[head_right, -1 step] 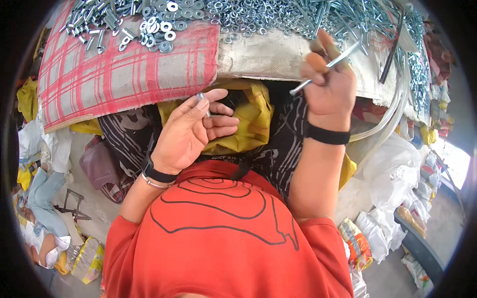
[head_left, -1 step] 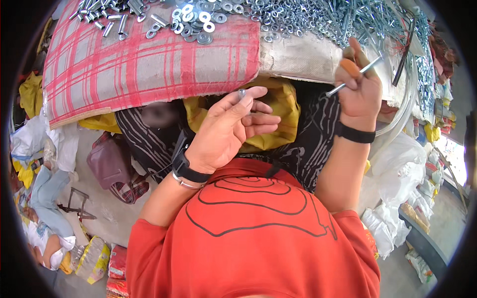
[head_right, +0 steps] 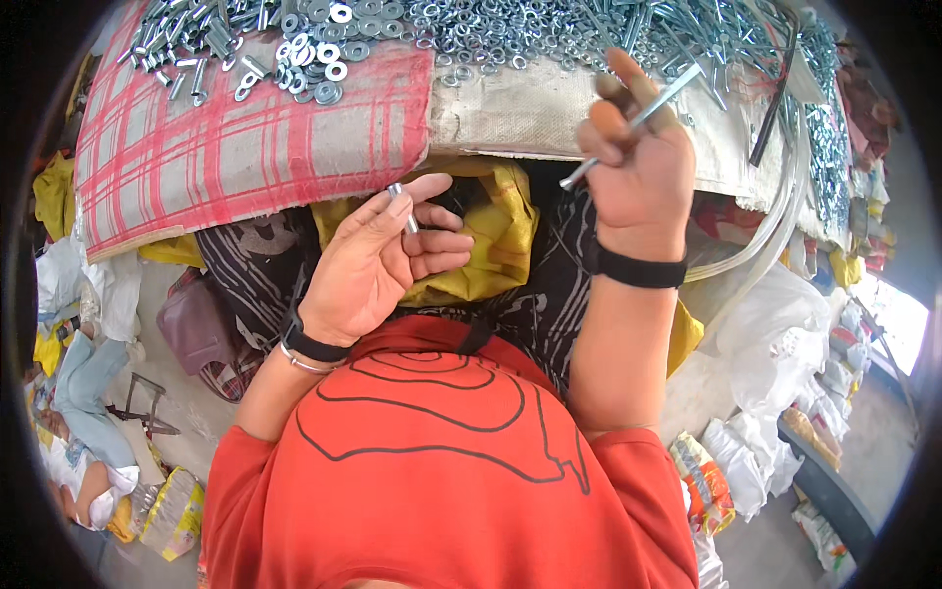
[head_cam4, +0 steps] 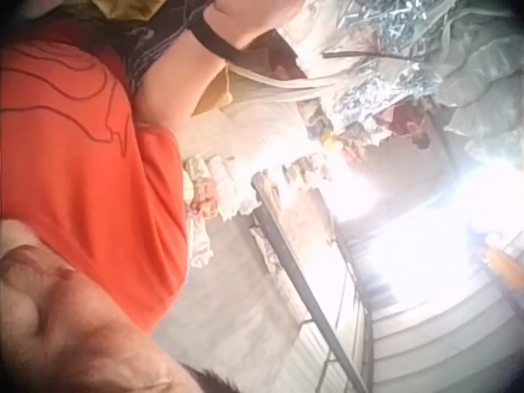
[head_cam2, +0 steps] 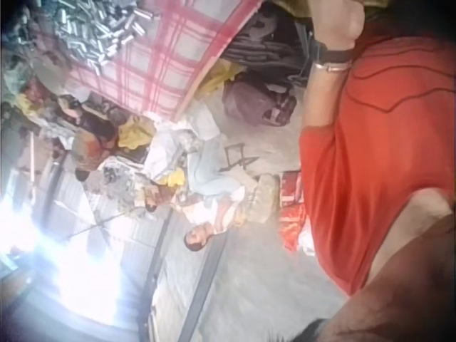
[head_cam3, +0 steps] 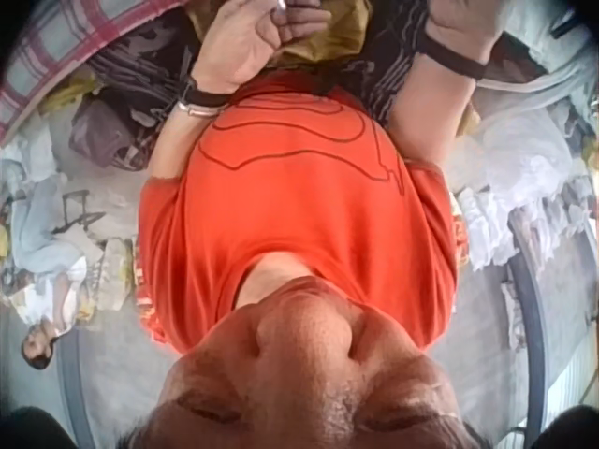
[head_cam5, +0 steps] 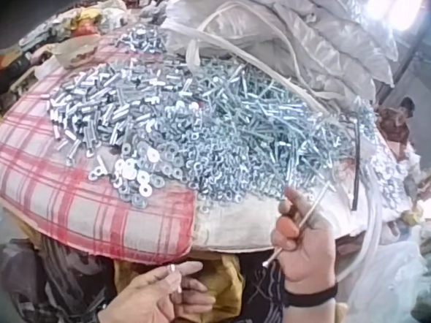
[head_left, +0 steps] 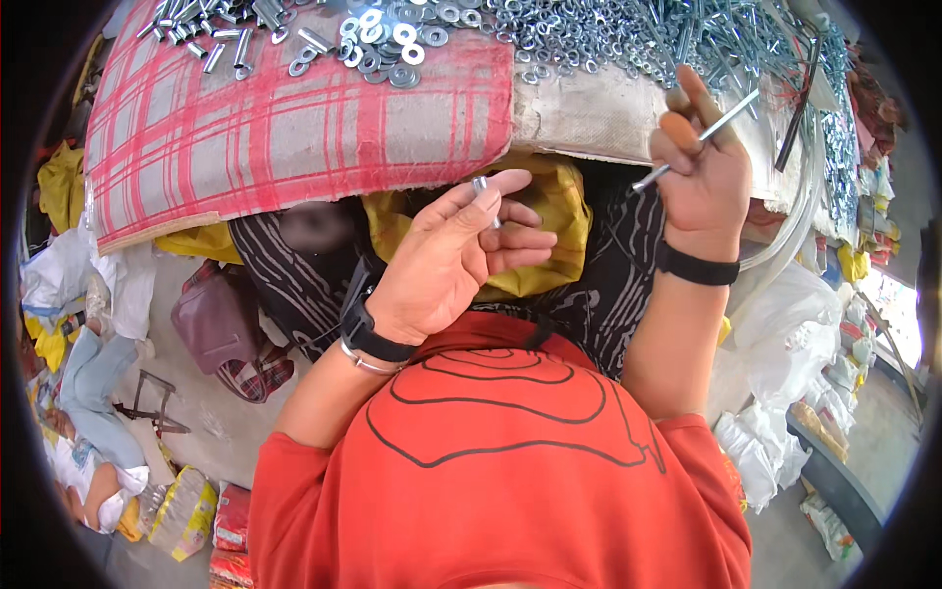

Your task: Assemble metal bolts, washers, and spacers manually.

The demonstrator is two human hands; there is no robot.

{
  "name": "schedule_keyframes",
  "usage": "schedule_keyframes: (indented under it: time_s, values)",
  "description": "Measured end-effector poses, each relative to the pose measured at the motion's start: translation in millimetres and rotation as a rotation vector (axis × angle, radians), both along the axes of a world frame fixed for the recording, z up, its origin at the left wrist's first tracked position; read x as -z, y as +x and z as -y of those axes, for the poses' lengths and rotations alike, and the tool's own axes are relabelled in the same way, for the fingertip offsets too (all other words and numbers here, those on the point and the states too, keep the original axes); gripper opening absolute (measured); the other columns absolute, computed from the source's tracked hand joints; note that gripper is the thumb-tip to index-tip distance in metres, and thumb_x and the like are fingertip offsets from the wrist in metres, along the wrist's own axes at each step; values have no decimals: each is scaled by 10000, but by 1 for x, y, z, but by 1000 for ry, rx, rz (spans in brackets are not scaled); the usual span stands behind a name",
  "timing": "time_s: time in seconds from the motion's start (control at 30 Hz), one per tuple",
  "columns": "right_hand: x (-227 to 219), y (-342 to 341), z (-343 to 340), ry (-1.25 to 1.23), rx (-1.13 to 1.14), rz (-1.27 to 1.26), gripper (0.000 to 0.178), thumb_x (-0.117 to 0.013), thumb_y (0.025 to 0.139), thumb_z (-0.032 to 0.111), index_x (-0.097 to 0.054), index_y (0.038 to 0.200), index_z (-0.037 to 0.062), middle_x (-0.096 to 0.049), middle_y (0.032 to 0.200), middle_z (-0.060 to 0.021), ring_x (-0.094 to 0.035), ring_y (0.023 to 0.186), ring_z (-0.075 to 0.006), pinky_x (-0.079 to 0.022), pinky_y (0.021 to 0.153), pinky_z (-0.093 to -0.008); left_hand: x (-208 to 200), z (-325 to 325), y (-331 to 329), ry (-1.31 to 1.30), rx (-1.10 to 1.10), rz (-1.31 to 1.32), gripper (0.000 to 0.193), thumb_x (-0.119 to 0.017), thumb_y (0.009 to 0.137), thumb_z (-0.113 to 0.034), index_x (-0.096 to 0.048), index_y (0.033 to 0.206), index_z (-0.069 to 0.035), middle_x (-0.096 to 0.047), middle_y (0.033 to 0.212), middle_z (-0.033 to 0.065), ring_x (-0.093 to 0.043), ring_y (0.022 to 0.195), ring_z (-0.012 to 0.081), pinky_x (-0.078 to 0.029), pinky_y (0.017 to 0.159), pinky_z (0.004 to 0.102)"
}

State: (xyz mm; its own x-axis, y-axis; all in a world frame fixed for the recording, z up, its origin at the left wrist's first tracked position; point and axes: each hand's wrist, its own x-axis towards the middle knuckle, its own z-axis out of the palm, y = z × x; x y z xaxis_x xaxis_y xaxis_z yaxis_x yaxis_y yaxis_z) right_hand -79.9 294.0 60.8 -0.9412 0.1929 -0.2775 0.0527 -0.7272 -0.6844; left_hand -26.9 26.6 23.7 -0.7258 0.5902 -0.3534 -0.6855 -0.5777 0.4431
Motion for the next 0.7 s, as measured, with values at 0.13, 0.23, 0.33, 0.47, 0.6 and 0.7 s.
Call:
schedule_keyframes:
  time_s: [0.13, 0.23, 0.33, 0.47, 0.6, 0.7]
  values:
    - [-27, 1, 69, 482, -56, 44, 347, -489, 992, 276, -613, 1098, -31, -639, 855, -93, -553, 618, -115, -330, 491, -222, 4, 18, -1, 122, 1, 50, 470, -347, 1037, -313, -426, 1352, 25, -606, 1075, 128, -654, 925, 233, -548, 830, 377]
    - [-24, 16, 79, 630, -70, -220, 342, -517, 988, 288, -637, 1062, -23, -676, 889, -105, -562, 642, -102, -366, 527, -223, 4, 26, -1, 208, -46, 86, 493, -324, 1040, -338, -441, 1342, 33, -600, 1013, 109, -627, 794, 184, -540, 717, 340]
    - [-15, 4, 72, 595, -9, -485, 294, -562, 969, 235, -643, 1105, -14, -691, 948, -109, -570, 683, -90, -423, 610, -232, 0, 28, 1, 153, -104, 121, 484, -346, 1038, -318, -442, 1344, 44, -563, 934, 82, -519, 692, 141, -449, 633, 282]
    - [5, -19, 72, 746, 77, -613, 267, -566, 967, 184, -640, 1163, 19, -684, 924, -61, -579, 749, -87, -449, 685, -236, -1, 30, 0, 263, -123, 182, 483, -347, 1037, -314, -430, 1355, 40, -559, 967, 84, -509, 730, 145, -437, 663, 289]
    - [15, -3, 69, 1133, -5, -431, 245, -609, 933, 108, -654, 1163, 38, -669, 851, -5, -564, 738, -61, -453, 683, -215, -7, 32, -1, 164, -147, 118, 498, -351, 1035, -338, -413, 1375, 19, -551, 1003, 83, -498, 753, 146, -430, 690, 298]
    - [-1, 19, 73, 1292, -64, -400, 309, -652, 866, 18, -662, 1169, 74, -655, 803, -6, -546, 674, -64, -452, 603, -215, -7, 35, 0, 150, -187, 118, 502, -361, 1030, -361, -420, 1377, -3, -551, 1014, 77, -491, 761, 143, -429, 697, 296]
